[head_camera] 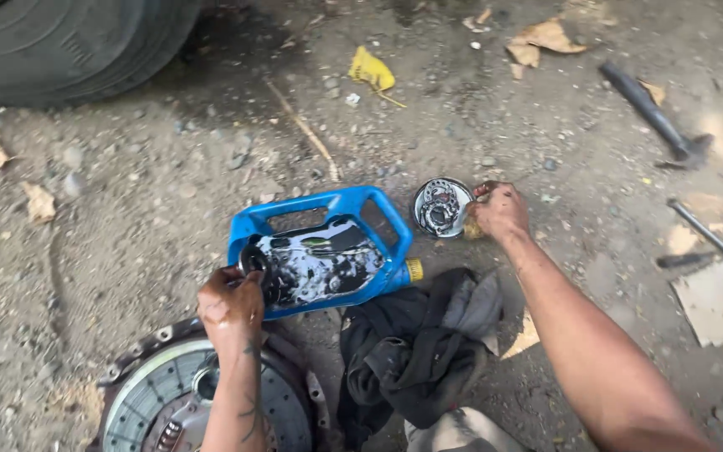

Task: Cleaning mechanical components in a container of solvent

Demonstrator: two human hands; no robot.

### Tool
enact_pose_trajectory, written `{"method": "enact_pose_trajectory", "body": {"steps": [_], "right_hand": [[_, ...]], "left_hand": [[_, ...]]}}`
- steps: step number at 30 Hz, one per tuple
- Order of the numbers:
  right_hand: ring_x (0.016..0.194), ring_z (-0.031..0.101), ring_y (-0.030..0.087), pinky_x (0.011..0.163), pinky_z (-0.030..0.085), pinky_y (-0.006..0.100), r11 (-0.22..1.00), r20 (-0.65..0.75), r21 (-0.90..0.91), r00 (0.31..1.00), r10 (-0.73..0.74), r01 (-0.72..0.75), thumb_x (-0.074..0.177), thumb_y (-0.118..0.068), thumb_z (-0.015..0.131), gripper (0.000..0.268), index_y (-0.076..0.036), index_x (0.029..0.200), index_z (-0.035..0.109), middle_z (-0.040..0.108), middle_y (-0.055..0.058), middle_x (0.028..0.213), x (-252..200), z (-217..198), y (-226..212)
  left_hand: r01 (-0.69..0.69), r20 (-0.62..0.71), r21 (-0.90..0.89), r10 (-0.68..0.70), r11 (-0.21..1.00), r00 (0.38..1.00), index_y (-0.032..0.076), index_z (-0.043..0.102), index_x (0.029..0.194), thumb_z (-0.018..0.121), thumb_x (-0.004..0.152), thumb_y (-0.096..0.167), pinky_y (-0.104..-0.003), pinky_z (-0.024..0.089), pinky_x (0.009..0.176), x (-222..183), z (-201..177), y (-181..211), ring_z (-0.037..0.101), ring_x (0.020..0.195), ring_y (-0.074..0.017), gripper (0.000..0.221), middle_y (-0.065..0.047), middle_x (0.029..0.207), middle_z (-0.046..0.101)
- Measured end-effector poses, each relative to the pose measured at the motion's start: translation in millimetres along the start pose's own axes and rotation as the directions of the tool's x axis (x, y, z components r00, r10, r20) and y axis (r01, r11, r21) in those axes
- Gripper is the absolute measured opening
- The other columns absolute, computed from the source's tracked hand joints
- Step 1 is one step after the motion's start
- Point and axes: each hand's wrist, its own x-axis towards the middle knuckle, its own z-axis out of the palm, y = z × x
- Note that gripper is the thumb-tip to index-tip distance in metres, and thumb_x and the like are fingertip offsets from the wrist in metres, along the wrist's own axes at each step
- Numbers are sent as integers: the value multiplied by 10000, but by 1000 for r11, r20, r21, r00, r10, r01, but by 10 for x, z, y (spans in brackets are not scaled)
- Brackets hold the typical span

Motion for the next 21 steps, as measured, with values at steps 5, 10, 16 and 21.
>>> {"method": "enact_pose_trajectory", "body": {"steps": [5, 10, 16, 21], "right_hand": [[713, 640, 264, 679, 524, 379, 997, -80, 44, 995, -55, 58, 727, -135, 748, 347, -106, 1073, 753, 708, 119, 828, -342, -418, 328], [613, 636, 121, 439, 475, 256, 926, 133, 299, 971, 200, -232, 930, 4, 701, 173, -82, 1077, 730, 764, 88, 974, -600, -643, 579], [816, 676, 186, 647, 526, 357, 958, -379, 181, 883, 277, -222, 979, -47, 702, 160, -135, 1103, 753, 755, 64, 1070, -821, -1254, 1676], [958, 749, 249, 803, 602, 357, 583, -385, -804, 848, -364, -114, 782, -395, 733, 422, -223, 1166, 772, 785, 88, 1149, -312, -1518, 4093]], "left_hand": [[-206, 4, 45, 206, 978, 979, 28, 726, 943, 738, 851, 230, -423, 496, 665, -95, 150, 58, 631, 661, -333, 222, -162, 780, 707], [-165, 115, 86, 154, 983, 981, 30, 752, 1028, 729, 881, 246, -377, 492, 622, -303, 284, 318, 611, 617, -262, 262, -136, 705, 677], [-227, 89, 179, 215, 957, 973, 46, 761, 1024, 719, 862, 252, -395, 524, 631, -192, 512, 197, 661, 631, -298, 266, -150, 801, 748], [-336, 110, 153, 322, 929, 940, 26, 747, 957, 712, 809, 193, -403, 518, 649, 50, 530, -44, 644, 631, -315, 227, -120, 756, 717]]}}
